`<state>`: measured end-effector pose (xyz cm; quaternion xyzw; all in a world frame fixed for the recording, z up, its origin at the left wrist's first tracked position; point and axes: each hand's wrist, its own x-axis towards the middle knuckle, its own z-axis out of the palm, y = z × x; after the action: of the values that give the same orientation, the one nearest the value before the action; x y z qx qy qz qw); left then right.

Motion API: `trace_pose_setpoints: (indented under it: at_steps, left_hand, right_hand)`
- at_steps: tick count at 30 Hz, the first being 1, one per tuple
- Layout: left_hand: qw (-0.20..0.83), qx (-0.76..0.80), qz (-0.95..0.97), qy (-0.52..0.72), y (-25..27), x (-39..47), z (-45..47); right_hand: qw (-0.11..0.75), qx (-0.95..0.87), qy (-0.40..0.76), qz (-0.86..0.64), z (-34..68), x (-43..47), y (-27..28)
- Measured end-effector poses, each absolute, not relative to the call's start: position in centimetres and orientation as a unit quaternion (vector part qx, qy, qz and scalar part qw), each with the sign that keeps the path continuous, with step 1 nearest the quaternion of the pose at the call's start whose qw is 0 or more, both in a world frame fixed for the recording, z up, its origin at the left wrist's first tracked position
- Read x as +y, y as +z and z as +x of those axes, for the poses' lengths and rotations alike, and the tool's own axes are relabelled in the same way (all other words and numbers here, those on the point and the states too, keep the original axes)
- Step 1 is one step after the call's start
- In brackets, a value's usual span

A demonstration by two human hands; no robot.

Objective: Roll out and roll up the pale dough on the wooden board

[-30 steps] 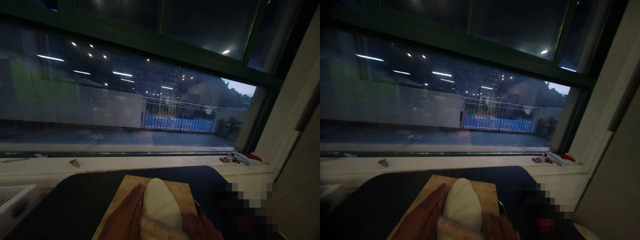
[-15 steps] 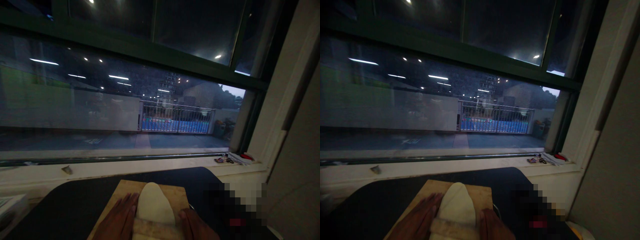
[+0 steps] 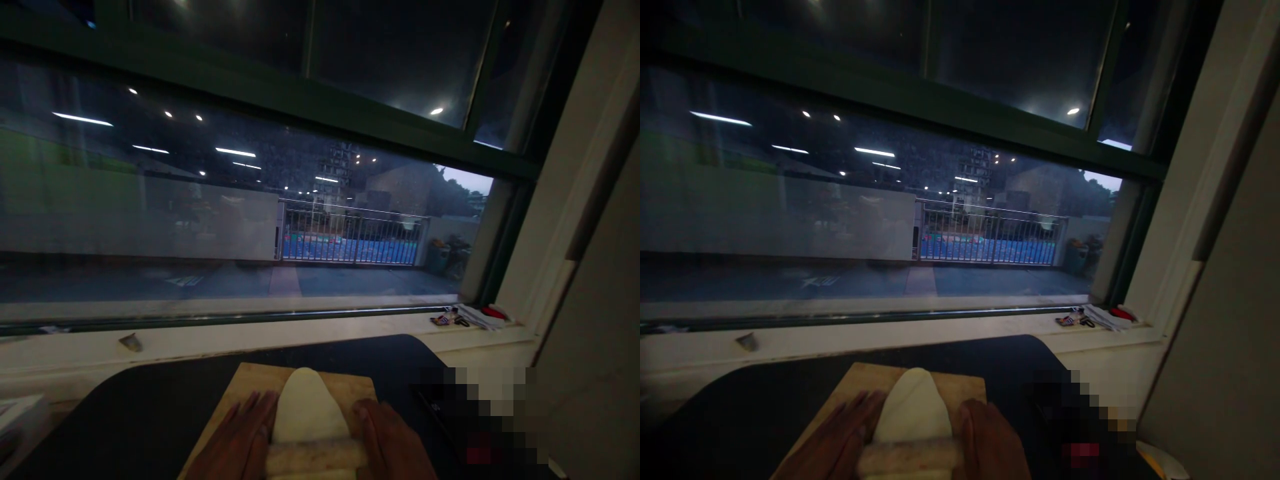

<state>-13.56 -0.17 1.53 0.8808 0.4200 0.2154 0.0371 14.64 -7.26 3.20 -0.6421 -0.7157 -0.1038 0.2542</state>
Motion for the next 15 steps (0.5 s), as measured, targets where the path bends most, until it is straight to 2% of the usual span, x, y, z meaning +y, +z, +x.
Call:
trace_pose_setpoints:
  at_steps: [4,10,15]
  left_hand:
    - [0.035,0.414,0.888,0.198,1.9,-0.5,-13.5]
    - [0.008,0.377,0.888,0.264,1.1,-0.8,-14.2]
    - [0.022,0.394,0.885,0.245,0.5,-0.4,-14.4]
  right_hand:
    - [0.254,-0.726,-0.132,-0.625,15.2,-7.7,2.1]
    - [0.188,-0.730,-0.135,-0.643,15.5,-8.5,1.9]
    - [0.156,-0.731,-0.152,-0.647,14.7,-8.8,1.4]
